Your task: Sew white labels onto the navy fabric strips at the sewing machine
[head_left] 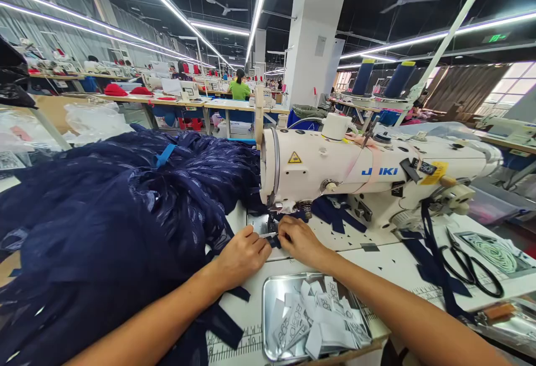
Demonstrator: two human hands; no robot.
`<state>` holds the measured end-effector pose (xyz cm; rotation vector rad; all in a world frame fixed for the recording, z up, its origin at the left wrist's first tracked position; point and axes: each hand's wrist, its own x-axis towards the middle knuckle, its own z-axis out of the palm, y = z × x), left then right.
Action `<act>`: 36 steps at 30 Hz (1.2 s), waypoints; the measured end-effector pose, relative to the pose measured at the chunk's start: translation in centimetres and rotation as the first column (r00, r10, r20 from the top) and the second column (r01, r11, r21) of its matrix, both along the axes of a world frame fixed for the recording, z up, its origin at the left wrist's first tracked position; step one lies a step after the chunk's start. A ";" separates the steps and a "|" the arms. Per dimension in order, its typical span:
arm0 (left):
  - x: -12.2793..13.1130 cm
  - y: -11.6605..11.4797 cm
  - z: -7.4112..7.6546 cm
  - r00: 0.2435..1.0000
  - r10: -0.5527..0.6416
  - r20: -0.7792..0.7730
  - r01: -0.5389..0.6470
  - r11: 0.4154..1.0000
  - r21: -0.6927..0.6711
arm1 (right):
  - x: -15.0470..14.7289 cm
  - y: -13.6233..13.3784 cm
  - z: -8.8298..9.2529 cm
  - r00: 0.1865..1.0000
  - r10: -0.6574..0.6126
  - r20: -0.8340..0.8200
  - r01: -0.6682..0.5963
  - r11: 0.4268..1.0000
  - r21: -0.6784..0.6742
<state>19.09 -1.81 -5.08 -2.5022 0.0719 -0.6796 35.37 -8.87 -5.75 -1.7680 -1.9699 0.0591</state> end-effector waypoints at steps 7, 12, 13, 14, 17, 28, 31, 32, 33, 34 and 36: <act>0.7 -0.2 -0.1 1.000 0.019 0.009 -0.019 1.000 0.000 | 0.1 0.5 -0.3 0.972 -0.007 -0.234 0.008 1.000 0.001; 0.9 -0.3 -0.3 1.000 0.021 -0.013 -0.020 1.000 0.011 | -0.1 0.4 -0.2 0.973 -0.012 -0.231 0.016 1.000 0.016; 0.9 -0.4 -0.3 1.000 0.021 -0.017 -0.021 1.000 0.014 | -0.2 0.4 -0.2 0.975 -0.016 -0.220 0.021 1.000 0.018; 0.9 -0.4 -0.3 0.999 0.024 -0.022 -0.023 1.000 0.015 | -0.2 0.3 -0.3 0.978 -0.022 -0.205 0.026 0.999 0.019; 1.0 -0.5 -0.4 0.999 0.028 -0.031 -0.027 0.999 0.022 | -0.3 0.3 -0.4 0.987 -0.040 -0.154 0.046 0.998 0.034; 1.0 -0.6 -0.4 0.997 0.051 -0.065 -0.052 0.999 -0.009 | 0.4 -1.2 -0.2 0.983 0.103 -0.150 -0.099 0.994 0.033; 1.1 -0.7 -0.3 0.996 0.061 -0.068 -0.064 0.997 -0.039 | -0.3 -2.0 -0.1 0.988 0.088 0.127 -0.094 0.995 0.041; 1.1 -0.7 -0.3 0.996 0.065 -0.067 -0.068 0.997 -0.045 | -0.7 -2.2 -0.1 0.973 0.078 0.219 -0.090 0.995 0.046; 1.1 -0.7 -0.3 0.996 0.067 -0.066 -0.070 0.996 -0.048 | -0.9 -2.3 -0.2 0.952 0.071 0.297 -0.088 0.995 0.047; 1.1 -0.7 -0.3 0.996 0.066 -0.067 -0.070 0.996 -0.050 | -1.1 -2.4 -0.2 0.934 0.068 0.352 -0.089 0.995 0.044; 1.1 -0.7 -0.2 0.996 0.063 -0.070 -0.067 0.996 -0.055 | -1.2 -2.4 -0.3 0.926 0.077 0.370 -0.100 0.994 0.044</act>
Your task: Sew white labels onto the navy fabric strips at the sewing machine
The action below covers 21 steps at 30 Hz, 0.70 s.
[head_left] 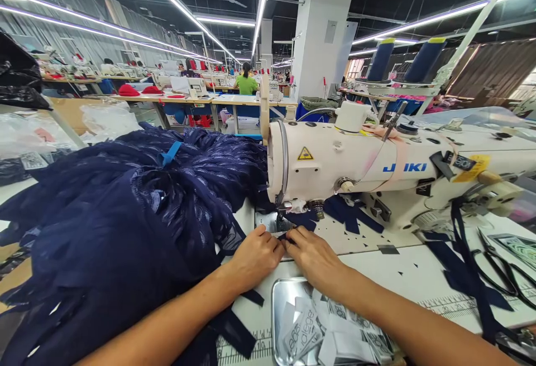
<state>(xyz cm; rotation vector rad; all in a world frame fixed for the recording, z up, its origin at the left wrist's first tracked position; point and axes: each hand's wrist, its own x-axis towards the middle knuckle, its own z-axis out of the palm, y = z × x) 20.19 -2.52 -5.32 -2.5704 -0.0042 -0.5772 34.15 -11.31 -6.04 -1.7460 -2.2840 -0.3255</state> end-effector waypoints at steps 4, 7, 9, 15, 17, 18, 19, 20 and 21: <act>-0.1 0.1 0.0 1.000 0.006 0.005 -0.006 1.000 0.013 | 1.1 0.6 -0.2 0.948 0.074 -0.310 -0.074 0.997 0.012; -0.2 0.1 -0.1 1.000 0.006 0.006 -0.006 1.000 0.024 | 2.1 1.1 -0.4 0.854 0.099 -0.510 -0.114 0.993 0.002; -0.2 0.1 -0.2 1.000 0.004 0.015 -0.004 1.000 0.028 | 2.4 1.3 -0.5 0.827 0.100 -0.554 -0.123 0.992 -0.005; 0.1 0.2 -0.4 1.000 0.004 0.021 -0.004 1.000 0.013 | 1.7 0.9 -0.2 0.904 0.122 -0.410 -0.134 0.991 -0.001; 0.0 0.3 -0.2 1.000 0.006 0.005 -0.006 1.000 -0.020 | 1.1 0.6 -0.2 0.964 0.100 -0.248 -0.102 0.995 0.005; -0.2 0.4 0.0 1.000 0.009 -0.005 -0.009 0.999 -0.044 | 0.8 0.5 -0.2 0.984 0.076 -0.163 -0.076 0.997 0.006; -0.5 0.5 0.3 1.000 0.016 -0.014 -0.017 0.997 -0.074 | 0.6 0.4 -0.2 0.995 0.055 -0.088 -0.055 0.999 0.004; -0.9 0.6 0.6 0.999 0.023 -0.022 -0.025 0.994 -0.108 | 0.6 0.3 -0.2 0.999 0.045 -0.027 -0.045 0.999 0.001; -1.4 0.7 0.9 0.999 0.027 -0.032 -0.031 0.989 -0.146 | 0.6 0.2 -0.2 0.998 0.052 0.021 -0.052 0.999 -0.007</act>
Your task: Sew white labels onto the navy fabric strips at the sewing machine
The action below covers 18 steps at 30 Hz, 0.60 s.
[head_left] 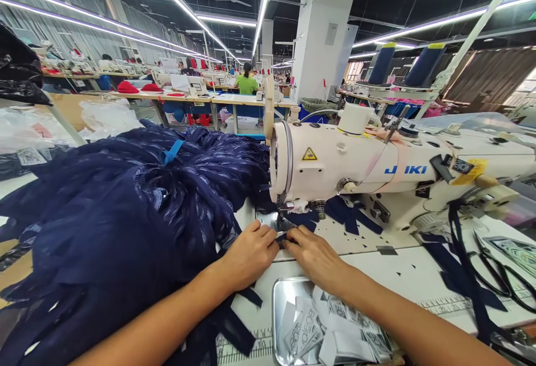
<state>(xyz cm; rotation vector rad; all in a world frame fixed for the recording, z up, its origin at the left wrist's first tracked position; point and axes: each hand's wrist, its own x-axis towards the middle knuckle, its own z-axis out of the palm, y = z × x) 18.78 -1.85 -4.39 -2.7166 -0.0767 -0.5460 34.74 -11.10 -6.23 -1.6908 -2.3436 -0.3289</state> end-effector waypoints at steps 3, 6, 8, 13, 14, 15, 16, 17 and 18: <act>-1.2 0.2 0.6 0.999 -0.038 -0.009 0.037 0.992 -0.120 | 0.8 0.2 0.5 0.990 0.104 0.100 -0.100 0.994 -0.040; -1.1 0.1 0.3 0.994 -0.112 0.003 0.109 0.965 -0.239 | 2.2 1.0 1.0 0.967 0.209 0.148 -0.201 0.977 -0.069; -0.2 -0.1 -0.1 0.996 -0.093 -0.003 0.087 0.946 -0.312 | 3.0 1.5 1.2 0.961 0.229 0.158 -0.221 0.973 -0.067; 2.2 -0.7 -0.9 1.000 0.030 -0.009 -0.031 0.945 -0.325 | 4.2 2.4 0.9 0.973 0.167 0.159 -0.159 0.985 -0.062; 2.4 -0.7 -1.0 0.999 0.044 -0.009 -0.045 0.948 -0.316 | 4.3 2.5 0.7 0.974 0.158 0.160 -0.149 0.987 -0.065; 2.5 -0.8 -1.0 0.998 0.058 -0.006 -0.057 0.950 -0.308 | 4.4 2.6 0.5 0.975 0.150 0.162 -0.141 0.988 -0.068; 2.6 -0.8 -1.1 0.998 0.070 -0.001 -0.067 0.951 -0.303 | 4.5 2.6 0.3 0.976 0.143 0.163 -0.133 0.989 -0.068; 2.6 -0.8 -1.1 0.997 0.082 0.007 -0.076 0.951 -0.300 | 4.6 2.7 0.2 0.977 0.137 0.163 -0.128 0.989 -0.067; 2.6 -0.8 -1.1 0.996 0.091 0.014 -0.083 0.951 -0.299 | 4.6 2.7 0.1 0.978 0.135 0.162 -0.126 0.990 -0.064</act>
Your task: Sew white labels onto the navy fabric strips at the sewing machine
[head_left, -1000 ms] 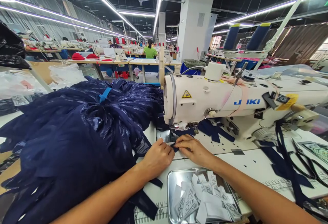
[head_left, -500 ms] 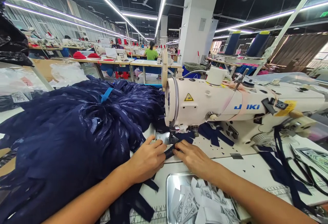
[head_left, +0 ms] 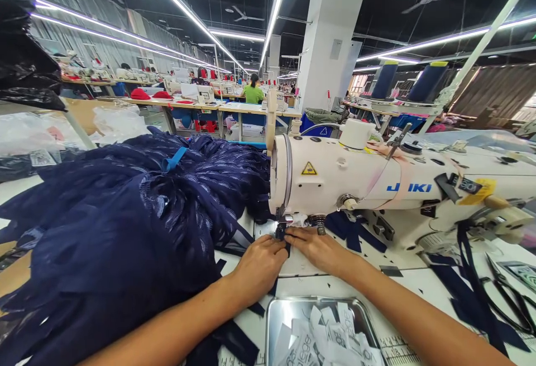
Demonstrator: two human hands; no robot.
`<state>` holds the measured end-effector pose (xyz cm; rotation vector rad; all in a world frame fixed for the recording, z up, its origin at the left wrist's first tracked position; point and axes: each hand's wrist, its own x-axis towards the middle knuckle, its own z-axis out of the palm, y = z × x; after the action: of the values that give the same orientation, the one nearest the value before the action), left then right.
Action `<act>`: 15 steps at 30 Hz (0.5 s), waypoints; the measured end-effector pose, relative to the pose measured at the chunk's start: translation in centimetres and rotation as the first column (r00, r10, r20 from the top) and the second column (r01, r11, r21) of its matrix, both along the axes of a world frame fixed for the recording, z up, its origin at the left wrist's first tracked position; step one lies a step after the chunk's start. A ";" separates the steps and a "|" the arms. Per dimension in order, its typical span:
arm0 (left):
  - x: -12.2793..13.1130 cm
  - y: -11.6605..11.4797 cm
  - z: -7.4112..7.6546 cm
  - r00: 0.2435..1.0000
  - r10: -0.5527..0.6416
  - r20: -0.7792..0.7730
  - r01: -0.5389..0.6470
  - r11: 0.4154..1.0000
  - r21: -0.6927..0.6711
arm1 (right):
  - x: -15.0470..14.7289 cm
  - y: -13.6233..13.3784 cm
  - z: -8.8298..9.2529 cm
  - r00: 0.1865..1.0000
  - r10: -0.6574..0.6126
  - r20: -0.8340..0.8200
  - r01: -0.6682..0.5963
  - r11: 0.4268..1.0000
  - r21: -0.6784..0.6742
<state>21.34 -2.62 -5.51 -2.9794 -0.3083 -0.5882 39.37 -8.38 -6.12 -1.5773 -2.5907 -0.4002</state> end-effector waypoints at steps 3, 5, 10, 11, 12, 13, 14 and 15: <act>0.0 0.0 -0.1 1.000 0.000 0.010 0.000 1.000 0.007 | 0.1 0.1 -0.1 1.000 0.010 -0.013 -0.010 1.000 0.015; 0.1 0.1 -0.2 1.000 -0.004 0.016 0.004 1.000 0.012 | 0.2 0.1 0.0 0.999 0.024 -0.023 -0.023 0.999 0.022; 0.6 0.2 -0.5 0.999 0.011 0.034 -0.012 1.000 0.023 | 0.2 0.2 0.3 0.996 0.049 -0.073 -0.047 0.998 0.034; 0.7 0.2 -0.5 0.999 0.016 0.037 -0.017 1.000 0.026 | 0.2 0.2 0.3 0.995 0.053 -0.083 -0.050 0.998 0.037; 0.8 0.3 -0.6 0.999 0.022 0.042 -0.024 0.999 0.030 | 0.2 0.2 0.3 0.994 0.058 -0.089 -0.054 0.998 0.041; 0.9 0.3 -0.6 0.998 0.029 0.048 -0.031 0.999 0.036 | 0.2 0.2 0.3 0.994 0.060 -0.093 -0.057 0.997 0.044; 1.0 0.3 -0.6 0.998 0.035 0.056 -0.037 0.998 0.043 | 0.2 0.2 0.3 0.993 0.062 -0.096 -0.058 0.997 0.047; 1.0 0.2 -0.7 0.997 0.040 0.063 -0.043 0.998 0.049 | 0.2 0.3 0.3 0.993 0.060 -0.100 -0.055 0.997 0.050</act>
<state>22.39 -2.38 -6.21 -2.9034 -0.3532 -0.6744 39.54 -8.12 -5.77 -1.4646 -2.5247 -0.3630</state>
